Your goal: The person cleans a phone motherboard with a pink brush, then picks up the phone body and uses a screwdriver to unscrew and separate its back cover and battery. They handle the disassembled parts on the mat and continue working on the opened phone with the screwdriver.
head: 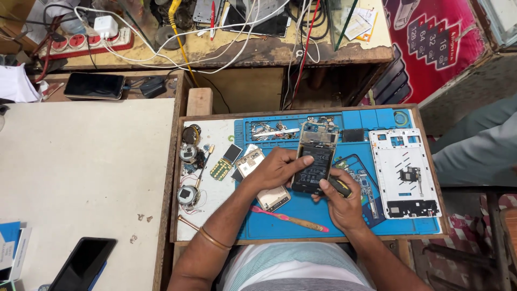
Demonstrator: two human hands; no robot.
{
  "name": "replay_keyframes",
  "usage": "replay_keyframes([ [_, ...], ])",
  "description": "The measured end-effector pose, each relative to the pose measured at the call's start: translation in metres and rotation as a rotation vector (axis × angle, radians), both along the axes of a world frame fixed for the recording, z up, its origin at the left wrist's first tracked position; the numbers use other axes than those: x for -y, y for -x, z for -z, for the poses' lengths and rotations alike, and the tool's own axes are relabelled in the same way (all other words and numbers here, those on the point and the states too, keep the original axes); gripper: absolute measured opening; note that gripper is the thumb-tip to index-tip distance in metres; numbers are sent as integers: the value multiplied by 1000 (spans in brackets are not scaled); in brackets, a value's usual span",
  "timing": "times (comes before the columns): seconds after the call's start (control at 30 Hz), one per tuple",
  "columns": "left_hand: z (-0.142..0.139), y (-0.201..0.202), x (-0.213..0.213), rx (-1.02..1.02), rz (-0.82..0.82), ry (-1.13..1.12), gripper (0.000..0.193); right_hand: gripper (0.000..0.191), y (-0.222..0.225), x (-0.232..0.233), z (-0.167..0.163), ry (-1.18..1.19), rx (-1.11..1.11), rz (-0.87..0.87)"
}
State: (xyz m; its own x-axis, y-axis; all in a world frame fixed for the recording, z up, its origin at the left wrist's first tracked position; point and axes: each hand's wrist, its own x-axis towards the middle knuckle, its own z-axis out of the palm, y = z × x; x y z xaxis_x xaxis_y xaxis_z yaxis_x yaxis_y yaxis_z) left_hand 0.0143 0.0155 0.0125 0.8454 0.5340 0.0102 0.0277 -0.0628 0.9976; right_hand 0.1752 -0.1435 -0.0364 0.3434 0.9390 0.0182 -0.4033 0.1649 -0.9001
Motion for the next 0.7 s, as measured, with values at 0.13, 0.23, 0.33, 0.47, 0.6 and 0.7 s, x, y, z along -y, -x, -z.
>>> replay_keyframes([
  [0.13, 1, -1, -1, -20, 52, -56, 52, 23, -1, 0, 2, -7, -33, 2],
  [0.23, 4, 0, -1, -24, 93, -68, 56, 23, -1, 0, 5, -19, -36, 0],
  [0.33, 7, 0, 0, -35, 92, -93, 58, 22, -3, 0, 6, -20, -40, -4],
  [0.47, 7, -2, 1, -4, 101, -137, 56, 22, -5, 1, 7, -41, -36, -18],
  [0.6, 6, -3, 1, 47, 98, -178, 55, 24, -6, 0, 7, -42, -28, 4],
  [0.7, 6, -3, 1, 10, 93, -243, 56, 22, -7, 1, 7, -64, 15, 28],
])
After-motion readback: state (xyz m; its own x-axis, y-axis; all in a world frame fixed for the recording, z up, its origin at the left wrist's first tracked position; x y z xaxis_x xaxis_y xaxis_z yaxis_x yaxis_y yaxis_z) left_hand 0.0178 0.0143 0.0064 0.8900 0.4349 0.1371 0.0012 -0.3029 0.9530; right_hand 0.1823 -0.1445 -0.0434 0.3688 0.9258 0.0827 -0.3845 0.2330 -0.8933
